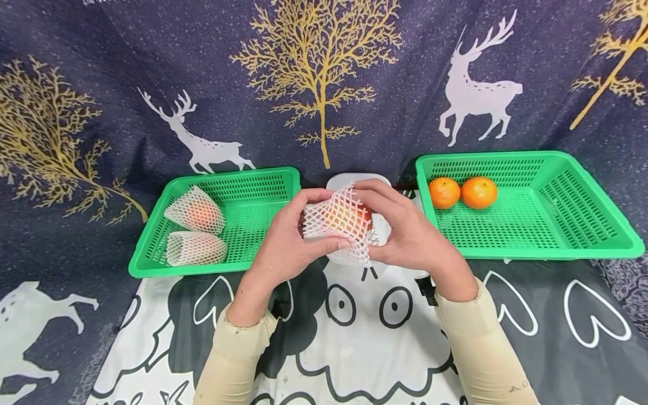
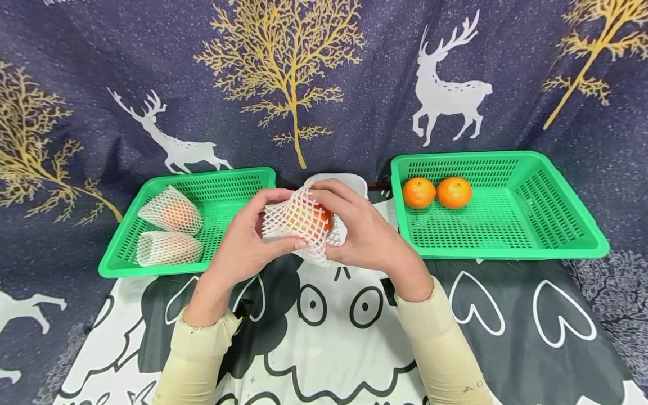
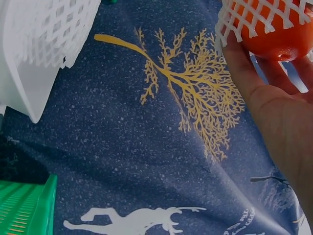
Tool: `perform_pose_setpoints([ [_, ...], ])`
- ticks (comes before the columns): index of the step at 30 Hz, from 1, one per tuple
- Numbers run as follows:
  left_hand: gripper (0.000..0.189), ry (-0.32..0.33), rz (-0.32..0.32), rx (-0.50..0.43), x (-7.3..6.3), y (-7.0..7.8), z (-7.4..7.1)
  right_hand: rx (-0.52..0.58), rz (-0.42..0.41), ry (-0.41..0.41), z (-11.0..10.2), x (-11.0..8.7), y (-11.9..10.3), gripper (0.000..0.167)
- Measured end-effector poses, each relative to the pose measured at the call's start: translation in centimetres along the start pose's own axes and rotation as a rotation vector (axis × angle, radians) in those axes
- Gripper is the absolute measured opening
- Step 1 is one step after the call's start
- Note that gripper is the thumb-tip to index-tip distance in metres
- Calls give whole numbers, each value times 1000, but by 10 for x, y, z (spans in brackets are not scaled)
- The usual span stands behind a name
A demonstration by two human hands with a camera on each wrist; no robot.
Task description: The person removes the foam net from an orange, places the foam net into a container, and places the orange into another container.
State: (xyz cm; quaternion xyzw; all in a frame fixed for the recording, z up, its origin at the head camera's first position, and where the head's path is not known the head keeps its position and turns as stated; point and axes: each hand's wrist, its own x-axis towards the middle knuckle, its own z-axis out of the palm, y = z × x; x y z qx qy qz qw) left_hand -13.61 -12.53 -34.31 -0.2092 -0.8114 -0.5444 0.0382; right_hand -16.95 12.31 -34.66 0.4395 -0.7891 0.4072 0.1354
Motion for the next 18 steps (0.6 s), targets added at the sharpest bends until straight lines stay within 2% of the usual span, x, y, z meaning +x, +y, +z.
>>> perform_pose_setpoints([
  [9,72,24,-2,12,-1,-1,0,-31,3,6,-2,-1,0,73],
  [18,63,54,36,15,0,-5,-1,-36,10,14,-4,-2,2,73],
])
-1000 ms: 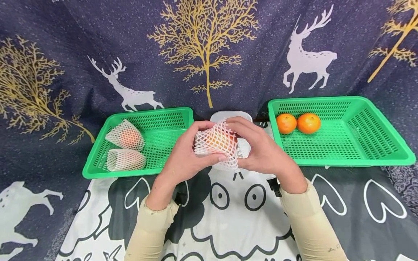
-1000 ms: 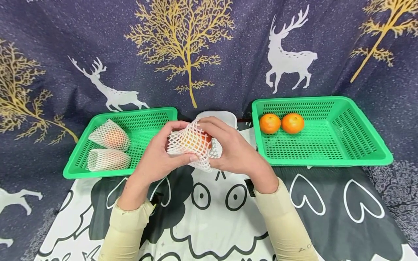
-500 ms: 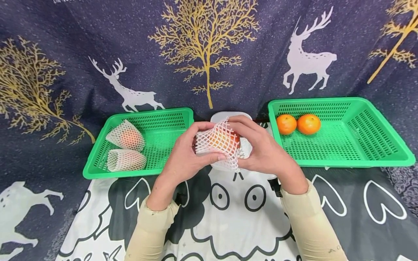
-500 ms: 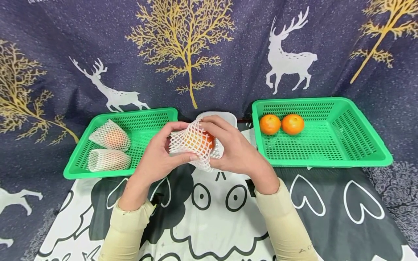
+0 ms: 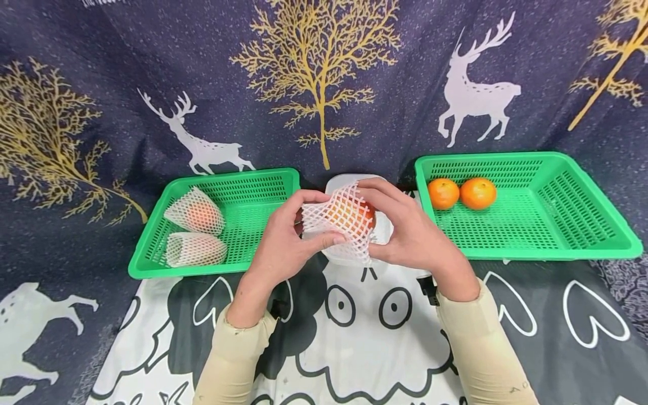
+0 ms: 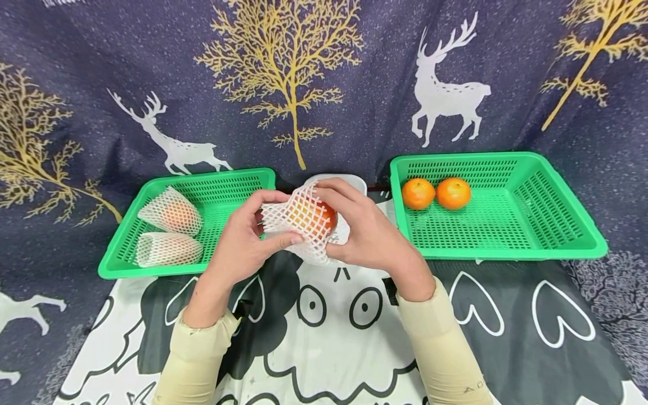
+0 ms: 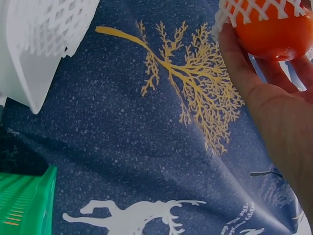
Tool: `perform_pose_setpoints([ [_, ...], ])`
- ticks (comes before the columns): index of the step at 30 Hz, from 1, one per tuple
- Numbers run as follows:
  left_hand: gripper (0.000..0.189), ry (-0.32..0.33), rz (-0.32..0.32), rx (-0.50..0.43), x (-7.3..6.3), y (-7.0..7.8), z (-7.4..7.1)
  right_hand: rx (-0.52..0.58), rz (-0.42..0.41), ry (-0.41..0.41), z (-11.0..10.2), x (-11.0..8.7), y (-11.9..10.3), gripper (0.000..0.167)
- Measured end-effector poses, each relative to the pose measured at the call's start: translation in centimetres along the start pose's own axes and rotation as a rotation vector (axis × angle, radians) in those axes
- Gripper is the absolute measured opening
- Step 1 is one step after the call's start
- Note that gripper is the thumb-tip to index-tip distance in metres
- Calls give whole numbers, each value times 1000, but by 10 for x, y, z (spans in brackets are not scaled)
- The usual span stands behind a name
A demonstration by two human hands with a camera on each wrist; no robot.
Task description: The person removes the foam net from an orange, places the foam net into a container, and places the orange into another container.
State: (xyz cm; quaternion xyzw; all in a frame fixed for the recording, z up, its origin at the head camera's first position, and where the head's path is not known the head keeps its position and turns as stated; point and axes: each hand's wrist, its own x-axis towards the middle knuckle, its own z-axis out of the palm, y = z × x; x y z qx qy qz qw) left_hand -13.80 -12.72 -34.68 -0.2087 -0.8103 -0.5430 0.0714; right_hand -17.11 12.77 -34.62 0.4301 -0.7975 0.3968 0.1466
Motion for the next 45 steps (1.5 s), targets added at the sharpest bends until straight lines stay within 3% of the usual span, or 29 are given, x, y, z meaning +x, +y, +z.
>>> perform_pose_setpoints([
  [14,45,57,10,55,1,0,2,-53,10,-12,-6,-2,4,77],
  [20,29,68,45,19,2,-1,2,-64,7,-9,-8,-3,5,77],
  [24,22,81,33,-3,2,-2,2,-68,8,-8,-9,-3,5,76],
  [36,23,138,-2,24,5,-6,0,-46,26,-4,-15,-6,6,75],
  [45,30,138,4,82,7,-7,0,-18,33,-3,-19,-5,8,78],
])
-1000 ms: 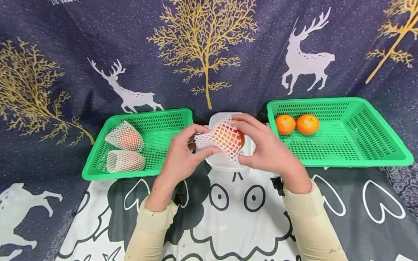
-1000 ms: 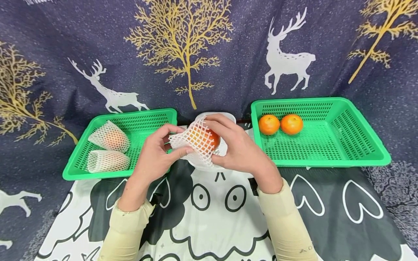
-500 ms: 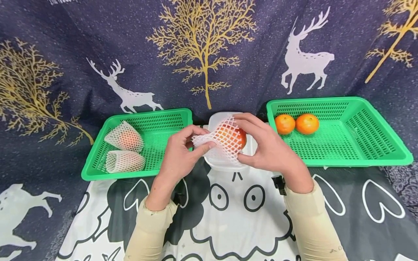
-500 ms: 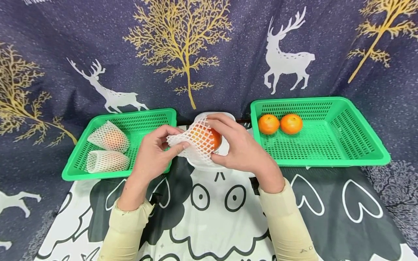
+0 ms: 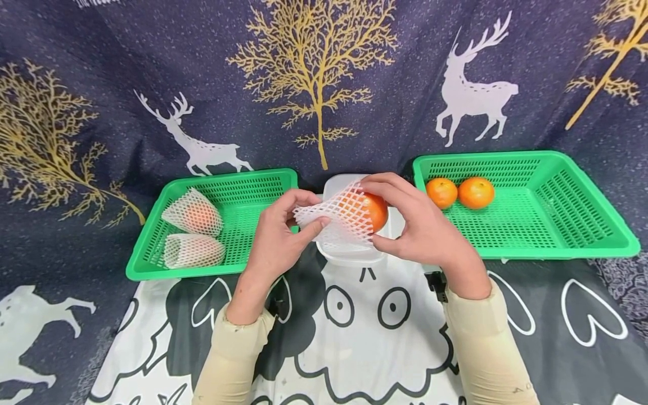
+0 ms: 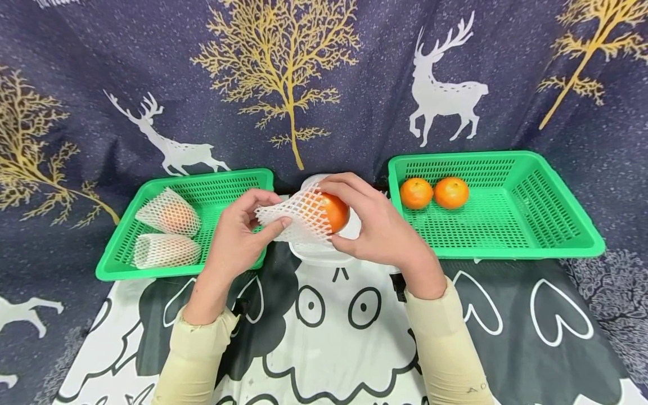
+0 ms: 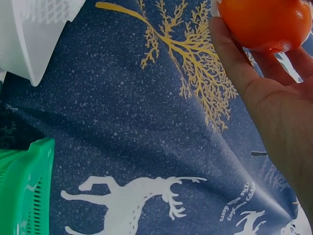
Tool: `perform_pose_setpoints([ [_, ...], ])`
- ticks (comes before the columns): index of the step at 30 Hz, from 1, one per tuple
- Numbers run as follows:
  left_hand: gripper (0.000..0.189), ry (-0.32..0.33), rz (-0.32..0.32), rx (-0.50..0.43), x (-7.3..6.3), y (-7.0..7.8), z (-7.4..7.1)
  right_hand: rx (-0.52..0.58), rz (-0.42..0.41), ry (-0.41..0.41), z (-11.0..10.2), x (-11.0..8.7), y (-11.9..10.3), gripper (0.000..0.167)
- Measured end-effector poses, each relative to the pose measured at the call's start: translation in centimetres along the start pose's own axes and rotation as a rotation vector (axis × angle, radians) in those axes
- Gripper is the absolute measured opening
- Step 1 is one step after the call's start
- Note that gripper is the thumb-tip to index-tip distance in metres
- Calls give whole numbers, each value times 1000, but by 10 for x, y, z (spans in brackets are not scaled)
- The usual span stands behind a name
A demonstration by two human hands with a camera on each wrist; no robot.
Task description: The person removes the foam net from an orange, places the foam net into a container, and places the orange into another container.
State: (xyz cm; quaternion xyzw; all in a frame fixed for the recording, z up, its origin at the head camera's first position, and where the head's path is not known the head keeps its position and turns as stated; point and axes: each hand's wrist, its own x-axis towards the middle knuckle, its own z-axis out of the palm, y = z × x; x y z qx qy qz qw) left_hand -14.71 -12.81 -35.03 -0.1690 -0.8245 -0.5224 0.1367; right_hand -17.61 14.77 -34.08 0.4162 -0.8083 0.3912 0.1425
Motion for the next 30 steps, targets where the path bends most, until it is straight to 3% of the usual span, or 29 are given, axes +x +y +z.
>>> perform_pose_setpoints([
  [13,20,49,92,142,3,-7,0,-2,-15,34,-6,-1,1,78],
  [20,17,57,95,160,4,-10,0,33,-26,73,-10,-1,2,79],
  [30,19,83,76,150,5,-12,1,27,48,159,-21,-8,5,84],
])
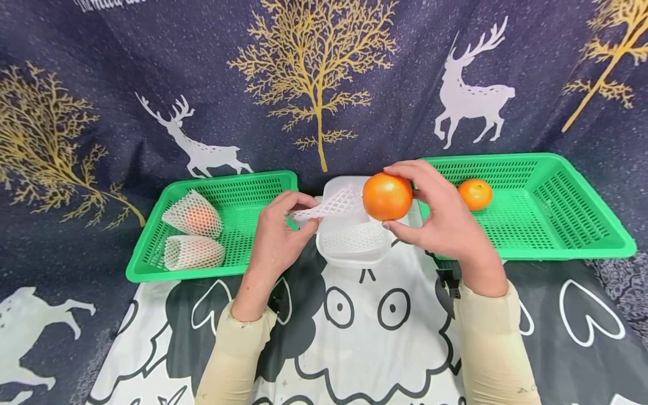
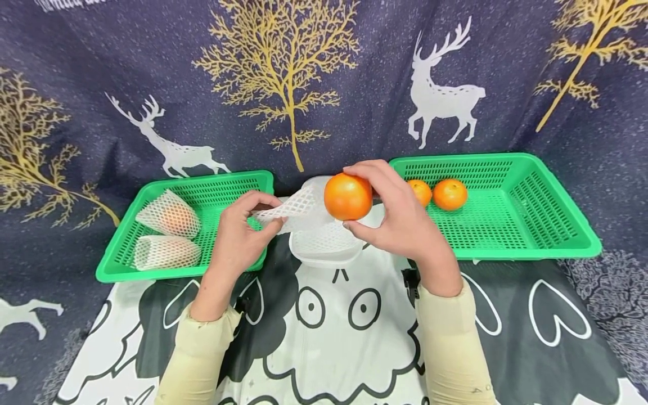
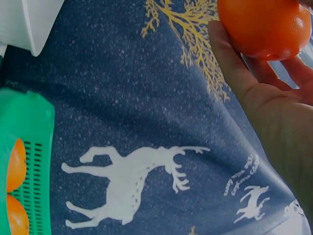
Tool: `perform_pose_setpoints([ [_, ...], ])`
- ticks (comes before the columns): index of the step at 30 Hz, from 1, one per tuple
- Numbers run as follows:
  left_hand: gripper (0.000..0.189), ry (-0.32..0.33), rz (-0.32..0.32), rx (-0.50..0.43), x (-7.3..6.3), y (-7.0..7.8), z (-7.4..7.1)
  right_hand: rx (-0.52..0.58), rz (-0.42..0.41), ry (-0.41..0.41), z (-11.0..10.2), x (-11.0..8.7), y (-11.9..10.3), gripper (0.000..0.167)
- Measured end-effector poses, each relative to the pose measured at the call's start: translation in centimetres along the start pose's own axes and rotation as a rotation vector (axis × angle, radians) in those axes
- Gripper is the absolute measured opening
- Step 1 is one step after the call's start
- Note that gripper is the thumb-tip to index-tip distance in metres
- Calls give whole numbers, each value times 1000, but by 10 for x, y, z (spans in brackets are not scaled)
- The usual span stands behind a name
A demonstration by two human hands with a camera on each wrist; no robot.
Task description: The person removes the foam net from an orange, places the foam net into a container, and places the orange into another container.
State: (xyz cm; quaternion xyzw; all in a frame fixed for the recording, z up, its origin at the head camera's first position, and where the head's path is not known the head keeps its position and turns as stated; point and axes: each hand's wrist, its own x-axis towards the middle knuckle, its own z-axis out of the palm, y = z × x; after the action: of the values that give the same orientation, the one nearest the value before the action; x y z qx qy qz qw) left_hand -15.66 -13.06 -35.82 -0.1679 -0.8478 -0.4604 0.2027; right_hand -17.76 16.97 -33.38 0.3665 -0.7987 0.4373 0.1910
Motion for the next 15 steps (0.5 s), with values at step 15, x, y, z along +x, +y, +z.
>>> perform_pose_setpoints([
  [15,21,-5,-3,11,2,-5,17,32,34,66,-12,-1,3,87],
])
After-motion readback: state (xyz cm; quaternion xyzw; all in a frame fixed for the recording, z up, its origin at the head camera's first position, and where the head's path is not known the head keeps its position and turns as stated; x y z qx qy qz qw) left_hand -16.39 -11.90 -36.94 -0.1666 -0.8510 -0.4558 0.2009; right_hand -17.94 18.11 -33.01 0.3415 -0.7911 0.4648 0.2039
